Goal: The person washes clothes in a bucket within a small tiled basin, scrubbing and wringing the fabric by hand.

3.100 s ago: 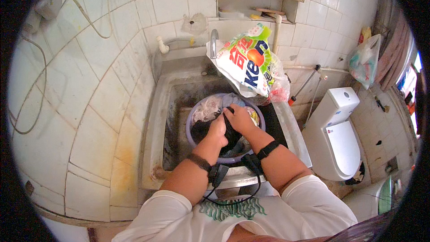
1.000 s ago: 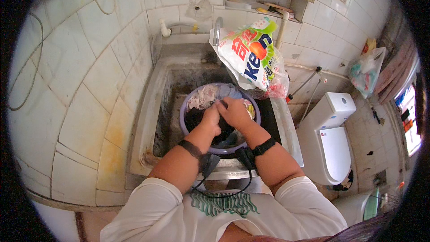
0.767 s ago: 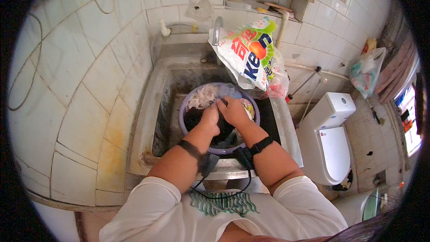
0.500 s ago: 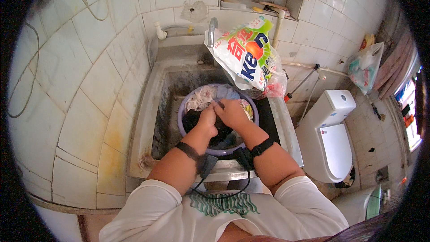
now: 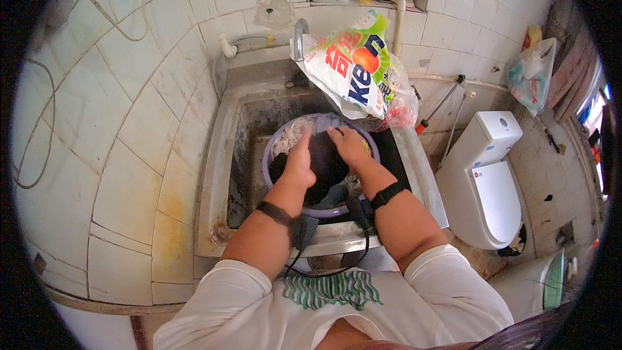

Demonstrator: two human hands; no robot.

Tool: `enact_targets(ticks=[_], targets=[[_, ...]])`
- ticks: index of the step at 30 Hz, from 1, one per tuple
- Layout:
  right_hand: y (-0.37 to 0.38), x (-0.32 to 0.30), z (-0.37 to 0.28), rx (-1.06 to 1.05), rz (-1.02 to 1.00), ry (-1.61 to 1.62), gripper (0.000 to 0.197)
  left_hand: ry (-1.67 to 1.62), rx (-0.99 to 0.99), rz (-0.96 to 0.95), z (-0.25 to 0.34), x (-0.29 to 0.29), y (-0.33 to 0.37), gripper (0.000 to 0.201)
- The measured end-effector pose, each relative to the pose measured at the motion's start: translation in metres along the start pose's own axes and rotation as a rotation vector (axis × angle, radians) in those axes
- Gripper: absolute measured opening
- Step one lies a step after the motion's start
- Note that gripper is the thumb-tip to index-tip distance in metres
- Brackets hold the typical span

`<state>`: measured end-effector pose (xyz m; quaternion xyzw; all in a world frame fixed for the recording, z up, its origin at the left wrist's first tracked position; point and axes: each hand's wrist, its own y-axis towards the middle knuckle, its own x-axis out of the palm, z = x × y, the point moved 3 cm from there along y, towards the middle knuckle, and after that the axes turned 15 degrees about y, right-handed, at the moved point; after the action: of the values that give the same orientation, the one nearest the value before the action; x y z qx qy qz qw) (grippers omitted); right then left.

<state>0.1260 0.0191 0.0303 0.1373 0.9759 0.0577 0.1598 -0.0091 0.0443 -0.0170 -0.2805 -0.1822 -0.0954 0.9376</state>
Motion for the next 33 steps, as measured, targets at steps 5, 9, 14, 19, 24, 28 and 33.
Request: enact_targets(ticks=[5, 9, 14, 19, 24, 28, 33], targets=[[0.023, -0.013, 0.034, 0.202, -0.044, 0.603, 0.037, -0.031, 0.319, 0.112, 0.032, -0.024, -0.002, 0.035], [0.033, -0.022, 0.044, 0.172, -0.026, 0.791, 0.050, 0.007, 0.379, 0.207, 0.052, -0.009, -0.036, 0.038], [0.027, -0.030, 0.031, 0.108, 0.056, 1.038, 0.032, 0.305, 0.419, 0.153, 0.054, -0.017, -0.029, 0.043], [0.015, -0.036, 0.002, 0.166, 0.084, 1.248, 0.028, 0.652, 0.421, -0.165, 0.047, -0.023, -0.026, 0.048], [0.014, -0.036, 0.007, 0.210, -0.050, 1.140, 0.027, 0.977, 0.504, 0.077, 0.049, -0.021, -0.027, 0.051], [0.002, -0.021, -0.005, 0.322, -0.235, 0.834, 0.031, 1.068, 0.487, 0.281, 0.051, -0.035, -0.019, 0.053], [0.003, -0.018, 0.014, 0.037, -0.350, 0.264, 0.053, 0.701, 0.958, 0.227, 0.060, -0.021, -0.032, 0.033]])
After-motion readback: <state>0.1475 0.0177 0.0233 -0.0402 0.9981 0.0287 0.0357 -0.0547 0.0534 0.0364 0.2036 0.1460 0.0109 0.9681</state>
